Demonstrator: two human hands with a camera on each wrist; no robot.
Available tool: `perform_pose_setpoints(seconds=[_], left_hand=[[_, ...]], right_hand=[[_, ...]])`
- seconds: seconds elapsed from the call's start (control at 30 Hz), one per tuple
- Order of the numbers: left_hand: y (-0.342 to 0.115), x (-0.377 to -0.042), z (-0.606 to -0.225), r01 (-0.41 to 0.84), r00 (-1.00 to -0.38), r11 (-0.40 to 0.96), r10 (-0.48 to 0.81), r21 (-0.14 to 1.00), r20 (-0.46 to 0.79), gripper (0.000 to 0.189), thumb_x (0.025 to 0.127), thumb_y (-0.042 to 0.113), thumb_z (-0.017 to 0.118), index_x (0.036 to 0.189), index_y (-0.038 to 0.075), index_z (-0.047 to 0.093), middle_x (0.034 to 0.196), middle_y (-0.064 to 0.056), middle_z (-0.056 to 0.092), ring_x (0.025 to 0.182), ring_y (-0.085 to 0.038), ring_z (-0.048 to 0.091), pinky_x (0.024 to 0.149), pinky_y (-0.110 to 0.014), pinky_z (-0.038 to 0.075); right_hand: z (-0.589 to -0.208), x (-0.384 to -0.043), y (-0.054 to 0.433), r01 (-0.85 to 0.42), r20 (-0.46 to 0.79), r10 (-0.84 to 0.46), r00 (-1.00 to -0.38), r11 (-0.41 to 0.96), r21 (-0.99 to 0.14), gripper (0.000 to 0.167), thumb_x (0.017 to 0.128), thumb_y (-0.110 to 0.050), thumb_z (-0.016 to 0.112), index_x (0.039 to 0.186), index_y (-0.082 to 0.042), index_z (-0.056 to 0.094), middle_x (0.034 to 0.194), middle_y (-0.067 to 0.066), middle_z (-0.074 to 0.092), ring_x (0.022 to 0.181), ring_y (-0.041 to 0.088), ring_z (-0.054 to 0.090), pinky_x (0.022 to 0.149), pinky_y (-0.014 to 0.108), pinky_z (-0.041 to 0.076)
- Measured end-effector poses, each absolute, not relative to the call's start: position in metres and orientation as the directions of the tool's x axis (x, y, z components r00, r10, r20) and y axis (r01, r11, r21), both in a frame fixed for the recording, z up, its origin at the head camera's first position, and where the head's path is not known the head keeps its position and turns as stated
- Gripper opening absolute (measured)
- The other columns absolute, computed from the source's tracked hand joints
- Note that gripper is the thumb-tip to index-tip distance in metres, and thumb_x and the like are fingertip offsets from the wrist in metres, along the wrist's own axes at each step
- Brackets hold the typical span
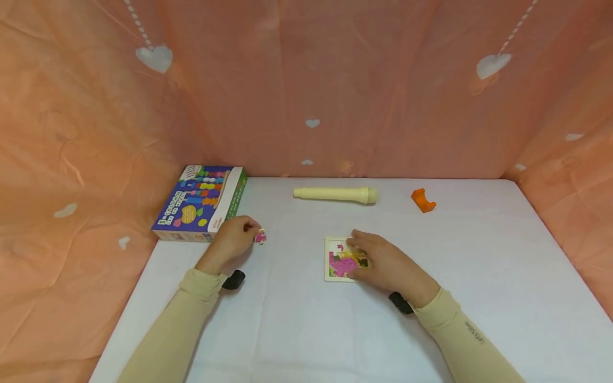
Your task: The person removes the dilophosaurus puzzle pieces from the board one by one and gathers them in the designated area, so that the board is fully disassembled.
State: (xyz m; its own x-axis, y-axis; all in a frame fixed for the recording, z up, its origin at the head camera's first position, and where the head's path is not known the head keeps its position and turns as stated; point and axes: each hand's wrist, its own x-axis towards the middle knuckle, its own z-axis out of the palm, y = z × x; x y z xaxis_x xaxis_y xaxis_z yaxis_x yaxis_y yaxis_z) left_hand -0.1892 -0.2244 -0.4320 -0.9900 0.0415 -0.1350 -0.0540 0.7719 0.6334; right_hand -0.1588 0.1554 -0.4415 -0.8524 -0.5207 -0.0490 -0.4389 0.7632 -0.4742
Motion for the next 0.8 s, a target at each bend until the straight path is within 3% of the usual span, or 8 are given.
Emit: perform_pose_setpoints(seconds=[0.23,0.4,0.63,0.8], left_hand=[[-0.224,-0.191,-0.432,-0.062,-0.991,0.778,0.028,0.625,-0.133,0.023,0.110,0.016,0.059,0.116,0.001,0.075,0.109,-0.016,0.074,0.101,-0.029,0.064,0.092,-0.045,0.054],[-0.207,-0.188,-0.427,-0.011,-0.998,0.777,0.036,0.630,-0.061,0.020,0.106,0.014,0.063,0.115,0.001,0.076,0.104,-0.015,0.074,0.096,-0.028,0.067,0.089,-0.043,0.056],[-0.139,-0.186,-0.416,0.156,-0.974,0.721,0.228,0.676,-0.019,0.010,0.102,0.014,0.072,0.105,0.008,0.079,0.099,-0.005,0.074,0.092,-0.020,0.065,0.086,-0.037,0.056],[-0.101,-0.191,-0.420,0.159,-0.951,0.725,0.294,0.670,-0.093,0.008,0.101,0.018,0.075,0.099,0.013,0.081,0.095,0.001,0.073,0.091,-0.017,0.062,0.086,-0.035,0.055]], right_hand=[[-0.438,-0.164,0.163,-0.401,-0.075,-0.490,-0.869,0.784,-0.474,0.073,0.093,-0.036,0.087,0.153,-0.005,0.059,0.167,0.018,0.049,0.155,0.042,0.046,0.125,0.060,0.039],[-0.439,-0.166,0.163,-0.397,-0.083,-0.491,-0.867,0.782,-0.480,0.071,0.094,-0.036,0.085,0.152,-0.004,0.060,0.165,0.018,0.051,0.154,0.042,0.047,0.125,0.061,0.039],[-0.438,-0.166,0.162,-0.396,-0.079,-0.492,-0.867,0.776,-0.490,0.062,0.093,-0.029,0.087,0.145,-0.002,0.066,0.162,0.016,0.055,0.152,0.040,0.050,0.123,0.058,0.042],[-0.439,-0.166,0.162,-0.413,-0.057,-0.502,-0.863,0.767,-0.490,0.058,0.091,-0.027,0.089,0.139,0.000,0.070,0.156,0.018,0.061,0.146,0.041,0.056,0.121,0.057,0.045]])
